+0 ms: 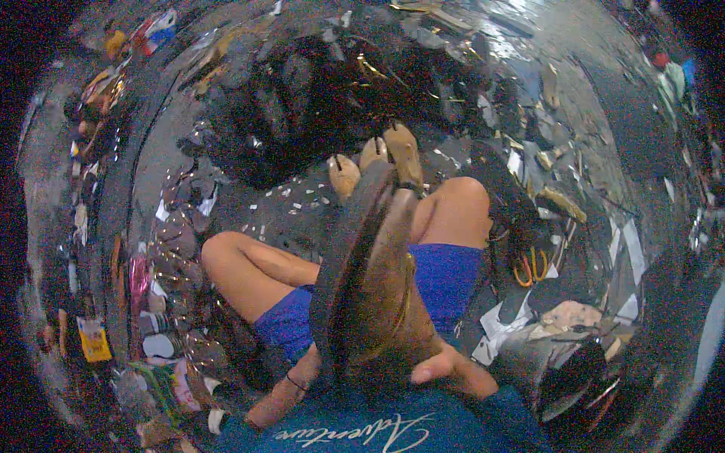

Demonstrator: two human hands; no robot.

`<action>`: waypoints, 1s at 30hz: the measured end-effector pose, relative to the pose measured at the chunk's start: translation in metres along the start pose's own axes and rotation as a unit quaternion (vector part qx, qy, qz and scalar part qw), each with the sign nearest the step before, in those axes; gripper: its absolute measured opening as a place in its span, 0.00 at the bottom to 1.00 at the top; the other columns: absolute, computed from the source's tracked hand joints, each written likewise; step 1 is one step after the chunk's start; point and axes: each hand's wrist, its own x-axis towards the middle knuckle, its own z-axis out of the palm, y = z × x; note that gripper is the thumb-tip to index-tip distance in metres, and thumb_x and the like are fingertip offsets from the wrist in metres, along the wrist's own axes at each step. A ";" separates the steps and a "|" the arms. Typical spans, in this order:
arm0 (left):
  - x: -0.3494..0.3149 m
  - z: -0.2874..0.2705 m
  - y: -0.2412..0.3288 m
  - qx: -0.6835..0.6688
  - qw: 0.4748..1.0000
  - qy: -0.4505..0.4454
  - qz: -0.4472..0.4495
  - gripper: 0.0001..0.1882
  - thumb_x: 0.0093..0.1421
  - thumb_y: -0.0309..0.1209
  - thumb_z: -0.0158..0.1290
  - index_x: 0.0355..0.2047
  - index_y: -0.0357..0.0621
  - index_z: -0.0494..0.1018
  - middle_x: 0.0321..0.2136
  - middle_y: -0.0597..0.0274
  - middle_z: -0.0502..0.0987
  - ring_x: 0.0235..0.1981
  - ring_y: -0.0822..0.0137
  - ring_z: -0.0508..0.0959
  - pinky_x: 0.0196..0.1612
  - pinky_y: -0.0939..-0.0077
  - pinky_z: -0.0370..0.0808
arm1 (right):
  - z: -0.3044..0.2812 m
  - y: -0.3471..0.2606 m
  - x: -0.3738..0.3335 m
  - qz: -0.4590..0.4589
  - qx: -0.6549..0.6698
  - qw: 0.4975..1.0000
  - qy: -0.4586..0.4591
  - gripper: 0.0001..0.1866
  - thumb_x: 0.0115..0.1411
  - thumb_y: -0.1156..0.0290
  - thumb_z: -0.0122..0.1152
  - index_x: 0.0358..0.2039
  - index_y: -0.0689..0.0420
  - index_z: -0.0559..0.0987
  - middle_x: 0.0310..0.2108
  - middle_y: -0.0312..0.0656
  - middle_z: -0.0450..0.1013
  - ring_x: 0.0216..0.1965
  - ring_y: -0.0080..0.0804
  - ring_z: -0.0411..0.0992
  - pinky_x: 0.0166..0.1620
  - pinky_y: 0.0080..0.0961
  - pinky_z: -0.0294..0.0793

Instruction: The person sits on the floor and repeatedly picks up sandal soles and straps, then presses the straps into the soles to assemble them. The person handles multiple sandals one at a time, turning them over and pressing the straps into place.

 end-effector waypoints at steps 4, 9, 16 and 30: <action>-0.009 -0.015 0.047 0.070 0.987 0.137 0.041 0.40 0.61 0.46 0.51 0.66 0.37 0.51 0.62 0.56 0.60 0.62 0.63 0.60 0.64 0.69 0.55 | -0.028 -0.021 0.068 -0.035 -0.279 0.959 0.033 0.58 0.42 0.59 0.75 0.66 0.66 0.48 0.62 0.49 0.59 0.62 0.41 0.58 0.64 0.34 0.56; -0.022 -0.038 0.042 0.269 0.933 0.238 0.033 0.35 0.56 0.26 0.55 0.63 0.34 0.57 0.55 0.54 0.69 0.56 0.64 0.68 0.60 0.70 0.63 | -0.043 0.048 0.111 0.027 -0.360 0.925 0.122 0.51 0.45 0.60 0.74 0.60 0.69 0.52 0.56 0.52 0.62 0.58 0.43 0.61 0.62 0.36 0.59; -0.023 -0.047 0.010 0.204 0.920 0.334 -0.029 0.26 0.58 0.24 0.54 0.57 0.35 0.63 0.46 0.59 0.72 0.46 0.69 0.72 0.51 0.73 0.70 | -0.071 0.083 0.115 0.007 -0.538 0.828 0.157 0.41 0.43 0.67 0.72 0.55 0.64 0.62 0.50 0.48 0.64 0.51 0.37 0.64 0.56 0.33 0.65; 0.038 -0.084 0.086 -0.271 0.925 0.118 0.239 0.35 0.67 0.56 0.36 0.62 0.41 0.60 0.58 0.56 0.68 0.58 0.57 0.68 0.62 0.61 0.63 | 0.005 0.012 0.133 -0.068 -0.586 0.805 0.067 0.39 0.58 0.59 0.63 0.61 0.67 0.57 0.57 0.56 0.64 0.59 0.43 0.64 0.62 0.37 0.60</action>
